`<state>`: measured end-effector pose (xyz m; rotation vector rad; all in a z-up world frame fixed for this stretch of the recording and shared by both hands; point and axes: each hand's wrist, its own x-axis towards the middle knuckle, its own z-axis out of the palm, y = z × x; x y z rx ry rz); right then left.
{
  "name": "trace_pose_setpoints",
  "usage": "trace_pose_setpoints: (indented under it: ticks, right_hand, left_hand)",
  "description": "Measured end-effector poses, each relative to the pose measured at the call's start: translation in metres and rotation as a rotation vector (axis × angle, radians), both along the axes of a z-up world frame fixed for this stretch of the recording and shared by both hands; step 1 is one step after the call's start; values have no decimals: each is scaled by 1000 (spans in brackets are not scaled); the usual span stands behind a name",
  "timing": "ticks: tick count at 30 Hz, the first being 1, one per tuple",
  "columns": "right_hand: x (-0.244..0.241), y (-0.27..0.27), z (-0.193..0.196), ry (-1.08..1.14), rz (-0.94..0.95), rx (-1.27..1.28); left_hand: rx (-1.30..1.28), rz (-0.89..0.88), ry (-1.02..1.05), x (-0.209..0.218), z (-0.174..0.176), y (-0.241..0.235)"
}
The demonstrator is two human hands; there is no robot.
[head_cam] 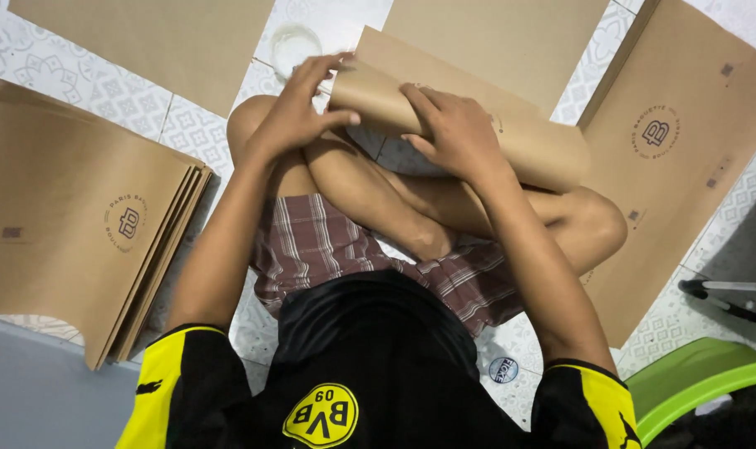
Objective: The person applies glue to the edge of a flat cardboard sheet using a small brush, then folds and presses the edges together to form a paper bag. They repeat this process with multiple sheets, folding the sides and bottom to create the bag structure.
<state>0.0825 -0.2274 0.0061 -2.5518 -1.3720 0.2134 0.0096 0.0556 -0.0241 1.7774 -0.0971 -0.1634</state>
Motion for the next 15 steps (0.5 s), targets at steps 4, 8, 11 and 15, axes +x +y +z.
trace_pose_setpoints:
  ticks: [4,8,11,15]
  right_hand:
    - [-1,-1,4,167,-42,-23]
    - [0,-6,2,250,-42,3]
    - [-1,-4,10,300,-48,-11]
    - [0,-6,10,335,-60,-29]
  left_hand:
    - [364,18,-343,-7,-25,7]
    - [229,-15,-456,-3,-23,2]
    - [197,9,-375,-6,-8,-4]
    - [178,29,-433,-8,-20,-6]
